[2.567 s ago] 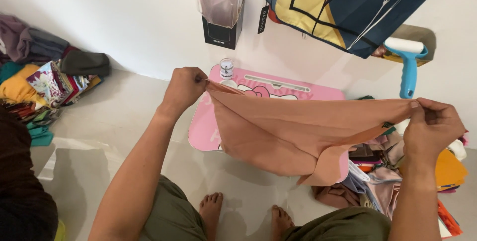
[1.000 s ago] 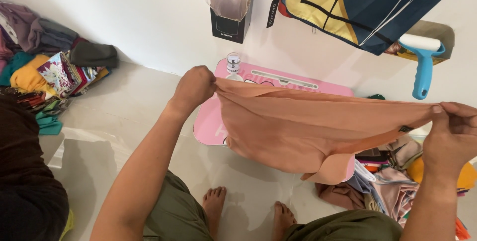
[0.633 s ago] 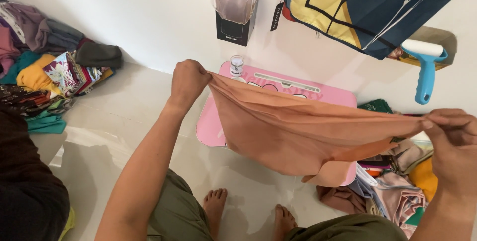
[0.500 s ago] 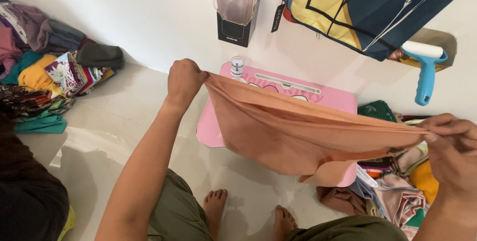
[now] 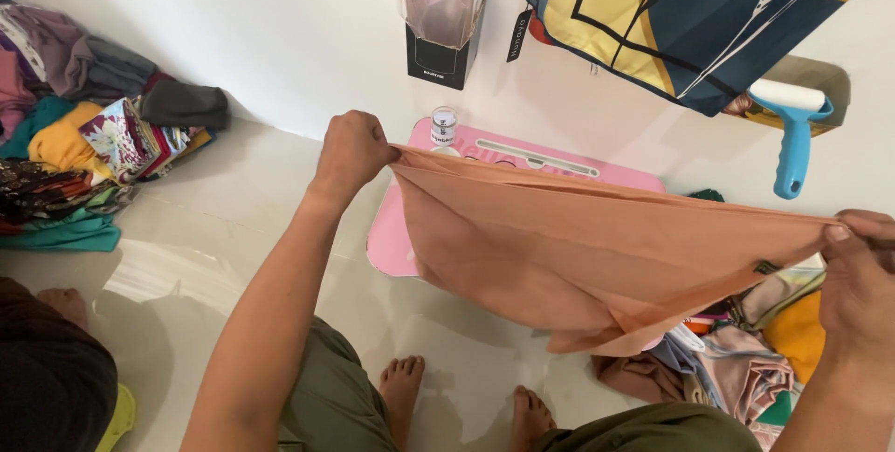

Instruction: The person folds a peach-colored garment on a pink Hello Kitty board. They use a lint roller to clean the fabric, fold it into a compact rectangle, and place it into a clear plastic bag.

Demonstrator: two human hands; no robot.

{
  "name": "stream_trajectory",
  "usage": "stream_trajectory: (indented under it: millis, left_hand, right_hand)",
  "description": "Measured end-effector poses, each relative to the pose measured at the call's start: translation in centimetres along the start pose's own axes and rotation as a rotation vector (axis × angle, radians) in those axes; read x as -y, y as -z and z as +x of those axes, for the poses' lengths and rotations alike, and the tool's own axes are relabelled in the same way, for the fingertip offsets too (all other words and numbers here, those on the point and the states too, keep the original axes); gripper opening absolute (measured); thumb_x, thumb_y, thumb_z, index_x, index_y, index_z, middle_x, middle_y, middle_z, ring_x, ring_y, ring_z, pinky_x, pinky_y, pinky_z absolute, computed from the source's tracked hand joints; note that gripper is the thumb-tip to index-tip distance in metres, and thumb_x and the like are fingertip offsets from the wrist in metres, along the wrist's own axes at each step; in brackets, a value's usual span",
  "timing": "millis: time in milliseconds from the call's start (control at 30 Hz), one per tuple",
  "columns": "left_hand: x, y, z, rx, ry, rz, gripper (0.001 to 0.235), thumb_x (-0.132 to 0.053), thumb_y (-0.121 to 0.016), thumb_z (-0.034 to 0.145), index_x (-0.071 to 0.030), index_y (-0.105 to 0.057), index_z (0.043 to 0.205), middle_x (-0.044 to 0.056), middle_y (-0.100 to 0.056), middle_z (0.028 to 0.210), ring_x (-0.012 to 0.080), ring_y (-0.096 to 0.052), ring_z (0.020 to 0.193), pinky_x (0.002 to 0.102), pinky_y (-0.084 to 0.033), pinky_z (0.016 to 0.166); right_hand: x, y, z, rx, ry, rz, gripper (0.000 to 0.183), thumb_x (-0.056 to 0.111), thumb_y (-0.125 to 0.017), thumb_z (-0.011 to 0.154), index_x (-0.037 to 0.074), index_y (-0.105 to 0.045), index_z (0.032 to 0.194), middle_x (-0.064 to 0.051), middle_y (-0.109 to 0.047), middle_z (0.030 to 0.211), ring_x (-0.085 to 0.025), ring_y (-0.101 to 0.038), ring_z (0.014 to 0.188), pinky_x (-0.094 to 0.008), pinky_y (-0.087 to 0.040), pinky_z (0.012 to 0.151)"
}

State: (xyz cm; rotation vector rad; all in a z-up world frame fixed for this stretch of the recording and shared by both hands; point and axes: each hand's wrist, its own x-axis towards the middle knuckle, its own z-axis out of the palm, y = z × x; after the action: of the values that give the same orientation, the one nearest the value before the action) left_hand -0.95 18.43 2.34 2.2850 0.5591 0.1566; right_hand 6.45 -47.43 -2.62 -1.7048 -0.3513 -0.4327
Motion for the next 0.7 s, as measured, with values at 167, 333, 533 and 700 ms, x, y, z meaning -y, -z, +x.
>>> stream_trajectory:
  millis: [167,333,533,700]
  left_hand:
    - [-0.1,0.4,-0.4,-0.013,-0.063,0.096,0.014,0.002,-0.060,0.069,-0.008,-0.050,0.067,0.006,-0.056,0.069,0.0219,-0.049,0.066,0.037,-0.036,0.050]
    - [-1.8,3.0,-2.3,0.125,0.072,-0.261,0.017,-0.003,-0.065,0.073,-0.012,-0.057,0.085,0.002,-0.060,0.086,0.0147,-0.049,0.068,0.028,-0.037,0.054]
    - [-3.7,6.8,-3.9,0.261,0.094,-0.885,0.021,0.008,-0.059,0.076,-0.010,-0.056,0.086,0.011,-0.072,0.095,0.0112,-0.040,0.051,0.022,-0.025,0.046]
    - [-6.3,11.0,-5.9,0.222,-0.147,-1.007,0.022,0.015,-0.062,0.078,-0.006,-0.058,0.082,0.016,-0.073,0.088,0.0094,-0.043,0.042,0.019,-0.028,0.035]
  right_hand:
    - [-1.0,0.4,0.4,-0.060,0.092,-0.199,0.015,0.005,-0.072,0.118,0.011,-0.064,0.129,-0.004,-0.065,0.132,-0.017,-0.065,0.126,-0.031,-0.057,0.110]
    - [1.2,-0.8,-0.3,-0.117,0.183,-0.309,0.015,-0.001,-0.075,0.121,0.004,-0.064,0.130,-0.011,-0.066,0.134,-0.021,-0.065,0.128,-0.031,-0.055,0.114]
    - [3.0,-1.5,0.5,-0.179,0.186,-0.169,0.017,-0.004,-0.071,0.117,0.010,-0.063,0.124,-0.006,-0.065,0.130,-0.017,-0.065,0.128,-0.027,-0.055,0.114]
    - [6.8,-0.8,2.1,-0.149,0.196,-0.082,0.015,0.008,-0.065,0.122,0.017,-0.059,0.131,0.001,-0.061,0.135,-0.015,-0.060,0.131,-0.028,-0.051,0.106]
